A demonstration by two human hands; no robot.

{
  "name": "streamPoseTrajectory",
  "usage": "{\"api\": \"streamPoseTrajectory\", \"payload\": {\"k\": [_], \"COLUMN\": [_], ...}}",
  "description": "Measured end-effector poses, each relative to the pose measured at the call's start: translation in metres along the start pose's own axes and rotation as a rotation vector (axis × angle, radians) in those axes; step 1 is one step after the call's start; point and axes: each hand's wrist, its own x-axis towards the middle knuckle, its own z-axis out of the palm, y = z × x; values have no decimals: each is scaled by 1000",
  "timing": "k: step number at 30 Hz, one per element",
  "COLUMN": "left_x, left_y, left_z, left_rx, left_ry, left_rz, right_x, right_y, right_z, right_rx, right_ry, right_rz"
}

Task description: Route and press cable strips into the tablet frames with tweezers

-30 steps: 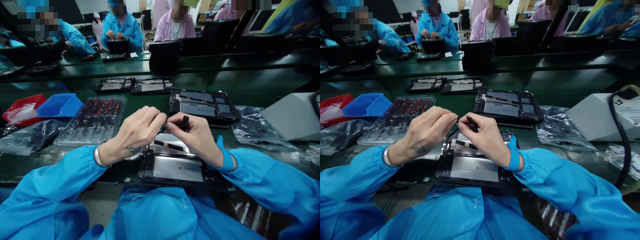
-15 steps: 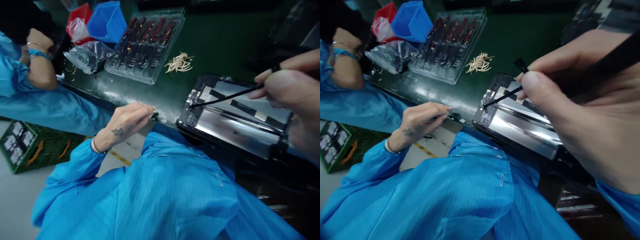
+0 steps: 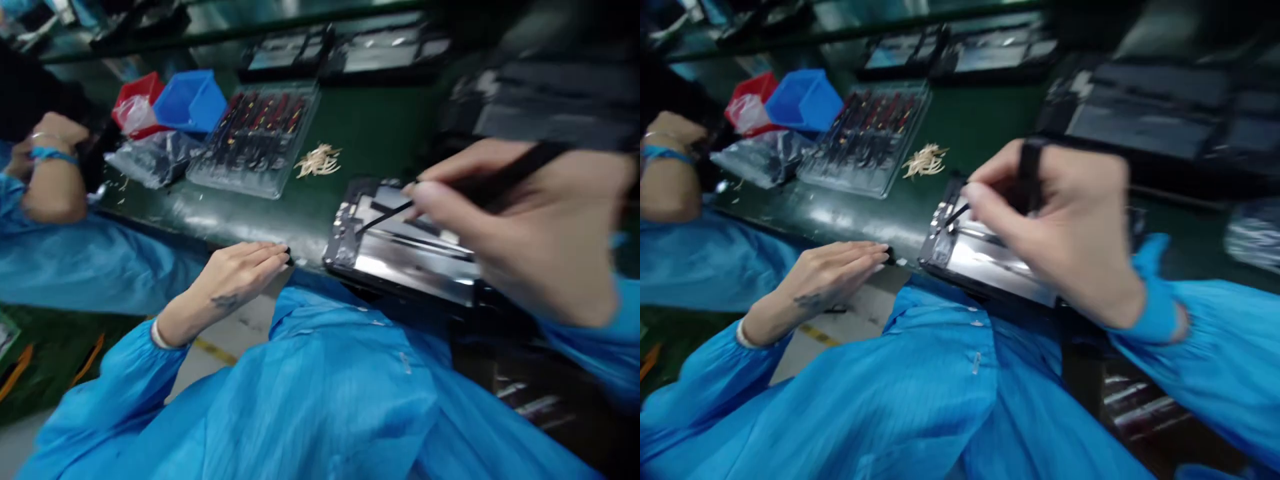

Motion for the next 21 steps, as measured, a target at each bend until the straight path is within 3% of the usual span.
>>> {"api": "streamPoseTrajectory", "payload": {"k": [7, 9, 12, 14, 19, 21], "left_x": [128, 150, 161, 161, 159, 160], "left_y": [9, 12, 9, 3, -4, -2], "left_z": [-20, -21, -18, -16, -15, -13], "left_rx": [219, 254, 218, 20, -897, -1085], "left_ry": [333, 353, 353, 370, 340, 332], "left_rz": [162, 152, 91, 28, -230, -308], "right_x": [8, 8, 10, 14, 23, 24], "right_y": [-5, -4, 0, 5, 18, 22], "right_z": [7, 5, 3, 2, 0, 1], "right_rx": [74, 94, 142, 154, 139, 147], "right_ry": [108, 123, 139, 159, 74, 28], "right_rz": [45, 42, 15, 4, 18, 14]}}
